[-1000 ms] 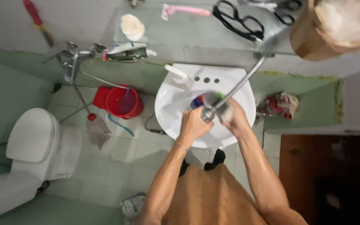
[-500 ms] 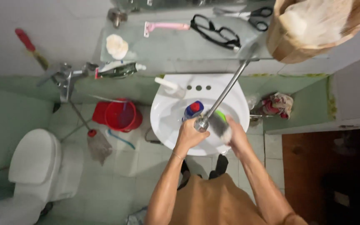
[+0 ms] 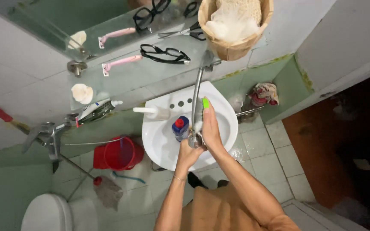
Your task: Cleaning a bathroom sink and a detachable shower head using cleaning spray and a sponge.
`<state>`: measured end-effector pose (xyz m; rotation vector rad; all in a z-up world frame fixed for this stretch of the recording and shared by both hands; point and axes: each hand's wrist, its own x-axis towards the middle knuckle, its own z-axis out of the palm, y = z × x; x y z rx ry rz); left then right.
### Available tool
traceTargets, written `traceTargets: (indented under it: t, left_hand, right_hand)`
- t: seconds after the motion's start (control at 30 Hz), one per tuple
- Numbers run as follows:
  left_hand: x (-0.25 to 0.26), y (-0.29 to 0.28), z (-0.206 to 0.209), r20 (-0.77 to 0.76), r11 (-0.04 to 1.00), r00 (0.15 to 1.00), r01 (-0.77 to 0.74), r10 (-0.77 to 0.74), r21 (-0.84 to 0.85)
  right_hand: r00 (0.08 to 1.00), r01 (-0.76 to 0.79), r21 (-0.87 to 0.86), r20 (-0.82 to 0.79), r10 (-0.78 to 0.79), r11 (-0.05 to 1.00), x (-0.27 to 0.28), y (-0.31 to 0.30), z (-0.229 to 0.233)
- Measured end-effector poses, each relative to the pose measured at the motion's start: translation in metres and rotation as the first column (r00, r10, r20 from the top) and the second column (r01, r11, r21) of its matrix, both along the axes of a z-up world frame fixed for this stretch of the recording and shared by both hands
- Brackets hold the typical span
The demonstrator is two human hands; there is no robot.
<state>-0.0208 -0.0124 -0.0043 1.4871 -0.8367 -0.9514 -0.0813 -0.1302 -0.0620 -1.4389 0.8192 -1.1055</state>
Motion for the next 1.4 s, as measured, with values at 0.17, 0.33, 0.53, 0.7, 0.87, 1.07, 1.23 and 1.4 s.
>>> traceTargets:
  t: [0.17, 0.33, 0.53, 0.7, 0.87, 1.07, 1.23, 1.4]
  left_hand:
    - [0.013, 0.027, -0.010, 0.181, 0.974, 0.979, 0.051, -0.093, 0.221]
    - [0.017, 0.036, 0.027, 0.153, 0.963, 0.983, 0.060, -0.103, 0.261]
    - [0.024, 0.035, 0.043, 0.186, 0.976, 0.973, 0.104, -0.139, 0.189]
    - [0.048, 0.028, 0.026, 0.242, 0.950, 0.951, 0.118, -0.192, 0.289]
    - [0.047, 0.029, 0.025, 0.222, 0.939, 0.952, 0.132, -0.209, 0.318]
    - [0.044, 0.028, 0.015, 0.201, 0.952, 0.961, 0.129, -0.189, 0.279]
    - [0.044, 0.022, 0.011, 0.249, 0.961, 0.951, 0.118, -0.181, 0.249]
    - [0.041, 0.022, 0.029, 0.200, 0.949, 0.974, 0.042, -0.109, 0.313]
  right_hand:
    - [0.929, 0.360, -0.182, -0.017, -0.369, 0.915, 0.043, -0.101, -0.027]
    - [0.795, 0.515, -0.250, -0.217, -0.566, 0.820, 0.072, -0.143, -0.044]
    - [0.831, 0.412, -0.473, -0.156, -0.534, 0.779, 0.072, -0.160, -0.069]
    - [0.846, 0.428, -0.250, -0.226, -0.482, 0.869, 0.052, -0.123, -0.001]
    - [0.852, 0.487, -0.102, -0.164, -0.497, 0.868, 0.059, -0.137, -0.041]
    - [0.832, 0.416, -0.264, -0.276, -0.482, 0.870, 0.050, -0.143, -0.030]
    - [0.752, 0.236, -0.549, -0.420, -0.508, 0.802, 0.023, -0.155, -0.041]
    - [0.678, 0.065, -0.576, -0.574, -0.459, 0.815, -0.011, -0.150, -0.027]
